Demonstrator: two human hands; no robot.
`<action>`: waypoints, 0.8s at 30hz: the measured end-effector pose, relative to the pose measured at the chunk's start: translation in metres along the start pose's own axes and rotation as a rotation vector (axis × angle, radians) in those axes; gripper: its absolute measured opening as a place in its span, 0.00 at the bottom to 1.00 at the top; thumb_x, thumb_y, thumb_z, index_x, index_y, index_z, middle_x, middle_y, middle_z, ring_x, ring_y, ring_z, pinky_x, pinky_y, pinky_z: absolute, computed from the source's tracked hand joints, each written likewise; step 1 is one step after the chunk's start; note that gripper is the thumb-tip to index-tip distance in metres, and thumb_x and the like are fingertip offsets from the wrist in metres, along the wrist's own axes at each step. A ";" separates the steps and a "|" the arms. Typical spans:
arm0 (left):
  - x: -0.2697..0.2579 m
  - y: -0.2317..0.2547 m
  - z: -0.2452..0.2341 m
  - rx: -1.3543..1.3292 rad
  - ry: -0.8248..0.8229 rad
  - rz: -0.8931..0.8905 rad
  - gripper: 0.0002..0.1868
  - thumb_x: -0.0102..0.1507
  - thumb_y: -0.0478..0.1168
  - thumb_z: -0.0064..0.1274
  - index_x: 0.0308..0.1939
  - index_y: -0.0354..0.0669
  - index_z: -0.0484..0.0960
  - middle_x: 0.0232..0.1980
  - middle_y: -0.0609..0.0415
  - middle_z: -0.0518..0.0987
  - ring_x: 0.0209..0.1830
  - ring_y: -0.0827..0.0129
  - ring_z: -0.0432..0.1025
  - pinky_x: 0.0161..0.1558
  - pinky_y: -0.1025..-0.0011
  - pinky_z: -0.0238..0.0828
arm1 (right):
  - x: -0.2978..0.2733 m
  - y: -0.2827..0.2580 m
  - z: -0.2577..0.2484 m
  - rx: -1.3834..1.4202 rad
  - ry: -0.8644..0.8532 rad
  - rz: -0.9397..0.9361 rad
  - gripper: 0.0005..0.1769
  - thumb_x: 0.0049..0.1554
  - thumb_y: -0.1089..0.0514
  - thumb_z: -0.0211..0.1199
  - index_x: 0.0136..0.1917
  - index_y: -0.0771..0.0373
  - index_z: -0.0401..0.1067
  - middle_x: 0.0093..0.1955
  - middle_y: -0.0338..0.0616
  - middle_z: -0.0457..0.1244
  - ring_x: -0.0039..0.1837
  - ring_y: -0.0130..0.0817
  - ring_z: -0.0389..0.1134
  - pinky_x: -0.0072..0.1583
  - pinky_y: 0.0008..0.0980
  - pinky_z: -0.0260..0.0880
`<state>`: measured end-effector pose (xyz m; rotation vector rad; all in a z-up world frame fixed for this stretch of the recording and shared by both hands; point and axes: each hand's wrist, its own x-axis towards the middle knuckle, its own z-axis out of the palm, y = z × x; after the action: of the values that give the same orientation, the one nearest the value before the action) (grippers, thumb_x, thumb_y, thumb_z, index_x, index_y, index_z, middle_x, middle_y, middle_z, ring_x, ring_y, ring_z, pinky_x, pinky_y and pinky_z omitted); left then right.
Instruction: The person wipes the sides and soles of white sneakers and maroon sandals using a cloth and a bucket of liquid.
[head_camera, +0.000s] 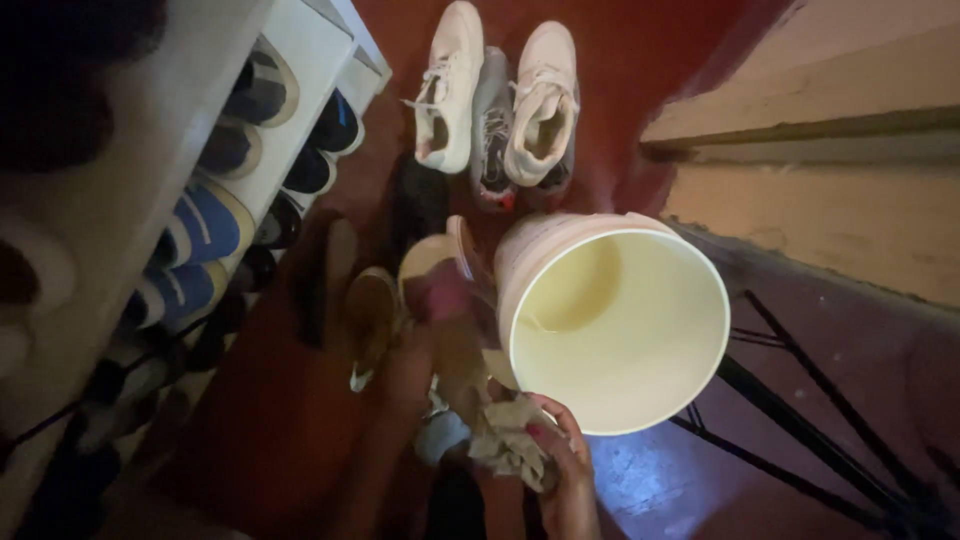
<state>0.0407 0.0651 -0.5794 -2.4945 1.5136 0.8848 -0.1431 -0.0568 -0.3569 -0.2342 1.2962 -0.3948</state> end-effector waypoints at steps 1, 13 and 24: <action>-0.020 0.001 -0.014 0.028 0.035 0.004 0.07 0.61 0.39 0.54 0.41 0.42 0.79 0.41 0.44 0.80 0.39 0.52 0.76 0.41 0.57 0.75 | -0.006 -0.002 -0.003 -0.020 -0.009 -0.008 0.25 0.56 0.63 0.57 0.67 0.70 0.66 0.59 0.57 0.68 0.59 0.44 0.71 0.59 0.40 0.73; -0.145 0.117 -0.348 -0.301 0.199 0.135 0.12 0.53 0.37 0.59 0.38 0.38 0.77 0.43 0.44 0.75 0.45 0.47 0.72 0.48 0.51 0.68 | -0.120 -0.118 0.075 -1.382 0.050 -0.651 0.25 0.49 0.44 0.71 0.54 0.59 0.73 0.47 0.51 0.67 0.49 0.46 0.70 0.46 0.40 0.74; -0.228 0.180 -0.475 -1.047 0.644 0.025 0.17 0.66 0.47 0.48 0.49 0.35 0.75 0.52 0.44 0.74 0.50 0.54 0.69 0.49 0.58 0.63 | -0.321 -0.272 0.120 -1.259 -0.187 -0.635 0.14 0.52 0.52 0.65 0.44 0.65 0.72 0.35 0.55 0.69 0.39 0.50 0.74 0.44 0.44 0.72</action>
<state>0.0157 -0.0190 -0.0300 -3.8124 1.4146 1.1555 -0.1391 -0.1789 0.0632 -1.7210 1.1043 -0.0197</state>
